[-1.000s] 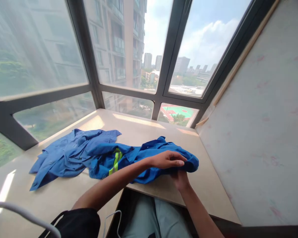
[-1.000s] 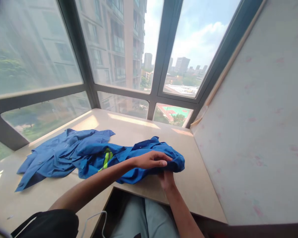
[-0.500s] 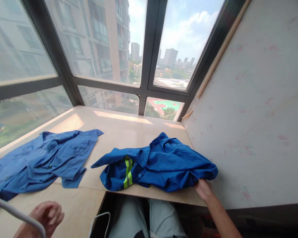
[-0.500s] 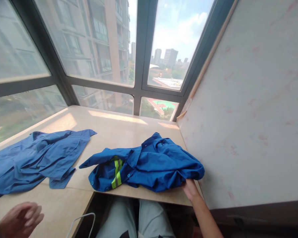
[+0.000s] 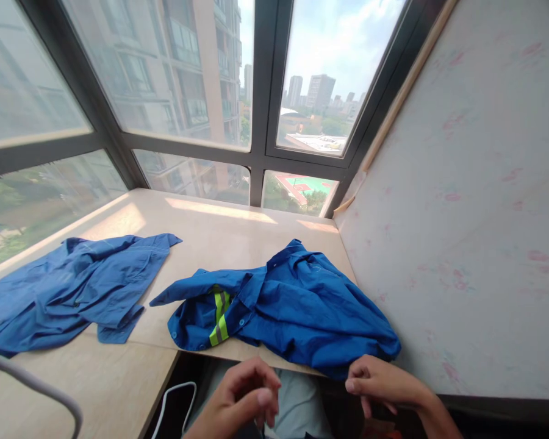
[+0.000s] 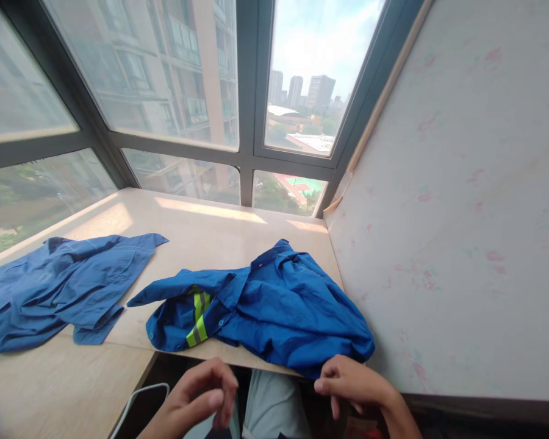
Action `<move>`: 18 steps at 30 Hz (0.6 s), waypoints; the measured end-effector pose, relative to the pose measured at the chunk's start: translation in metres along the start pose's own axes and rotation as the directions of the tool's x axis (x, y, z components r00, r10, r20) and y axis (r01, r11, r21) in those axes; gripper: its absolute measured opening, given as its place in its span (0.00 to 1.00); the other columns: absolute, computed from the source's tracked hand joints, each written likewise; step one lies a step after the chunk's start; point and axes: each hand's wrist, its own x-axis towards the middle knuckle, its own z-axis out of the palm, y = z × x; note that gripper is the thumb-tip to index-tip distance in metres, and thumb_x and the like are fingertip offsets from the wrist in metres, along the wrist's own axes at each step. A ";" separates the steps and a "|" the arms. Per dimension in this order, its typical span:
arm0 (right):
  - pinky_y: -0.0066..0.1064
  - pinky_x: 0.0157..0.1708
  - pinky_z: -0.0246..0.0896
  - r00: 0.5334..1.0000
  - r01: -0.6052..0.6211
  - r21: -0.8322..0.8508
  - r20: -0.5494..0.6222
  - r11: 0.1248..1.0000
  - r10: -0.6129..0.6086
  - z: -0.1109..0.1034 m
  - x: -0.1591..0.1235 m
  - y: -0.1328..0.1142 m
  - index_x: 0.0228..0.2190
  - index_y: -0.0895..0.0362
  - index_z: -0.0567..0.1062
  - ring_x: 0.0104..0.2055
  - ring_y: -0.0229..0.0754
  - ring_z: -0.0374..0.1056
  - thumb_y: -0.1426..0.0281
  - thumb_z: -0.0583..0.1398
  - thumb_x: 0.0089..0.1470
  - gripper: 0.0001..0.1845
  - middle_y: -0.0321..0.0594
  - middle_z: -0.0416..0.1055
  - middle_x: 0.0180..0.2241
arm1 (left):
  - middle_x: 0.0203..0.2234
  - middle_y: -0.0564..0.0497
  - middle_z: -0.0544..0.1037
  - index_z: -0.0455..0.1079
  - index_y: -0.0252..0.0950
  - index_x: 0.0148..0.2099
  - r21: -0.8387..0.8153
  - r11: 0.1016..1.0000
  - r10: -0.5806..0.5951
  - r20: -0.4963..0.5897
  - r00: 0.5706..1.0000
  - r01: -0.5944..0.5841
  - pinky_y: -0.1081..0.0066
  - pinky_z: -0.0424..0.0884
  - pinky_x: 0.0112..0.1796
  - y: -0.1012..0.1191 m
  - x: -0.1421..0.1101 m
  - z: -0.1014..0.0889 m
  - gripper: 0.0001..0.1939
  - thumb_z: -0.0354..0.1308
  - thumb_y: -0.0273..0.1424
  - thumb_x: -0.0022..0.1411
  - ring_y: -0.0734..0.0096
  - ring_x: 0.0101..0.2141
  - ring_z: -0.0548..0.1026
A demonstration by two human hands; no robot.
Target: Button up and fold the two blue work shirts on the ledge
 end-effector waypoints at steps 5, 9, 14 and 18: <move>0.28 0.28 0.64 0.939 0.313 0.065 -0.168 0.948 -0.299 -0.027 0.002 -0.029 0.49 0.57 0.76 0.26 0.39 0.72 0.55 0.63 0.54 0.26 0.42 0.79 0.35 | 0.52 0.38 0.74 0.64 0.34 0.61 0.550 0.753 0.512 -0.144 0.847 -0.361 0.50 0.64 0.56 0.012 0.122 0.033 0.30 0.56 0.38 0.58 0.50 0.55 0.70; 0.38 0.42 0.68 0.732 0.413 -0.141 -0.537 0.900 -0.420 -0.062 0.045 -0.030 0.52 0.55 0.75 0.39 0.46 0.73 0.59 0.64 0.52 0.27 0.43 0.77 0.40 | 0.63 0.26 0.59 0.54 0.22 0.67 0.883 0.466 0.566 -0.243 0.788 -0.062 0.46 0.56 0.60 -0.007 0.174 0.015 0.40 0.60 0.30 0.54 0.38 0.66 0.51; 0.48 0.53 0.64 0.629 0.412 -0.240 -0.622 0.879 -0.465 -0.121 0.111 -0.035 0.60 0.54 0.66 0.56 0.54 0.66 0.60 0.65 0.48 0.38 0.49 0.67 0.58 | 0.52 0.31 0.73 0.64 0.24 0.61 0.923 0.382 0.436 -0.230 0.870 0.053 0.57 0.66 0.54 -0.018 0.181 -0.010 0.27 0.52 0.25 0.60 0.47 0.56 0.69; 0.51 0.66 0.42 0.631 0.249 -0.330 -0.658 0.911 -0.411 -0.161 0.154 -0.044 0.62 0.64 0.62 0.68 0.60 0.49 0.64 0.67 0.44 0.46 0.58 0.56 0.65 | 0.48 0.38 0.77 0.70 0.31 0.57 0.844 0.530 0.420 -0.348 0.838 0.084 0.59 0.70 0.50 -0.011 0.184 -0.025 0.22 0.45 0.27 0.65 0.52 0.48 0.76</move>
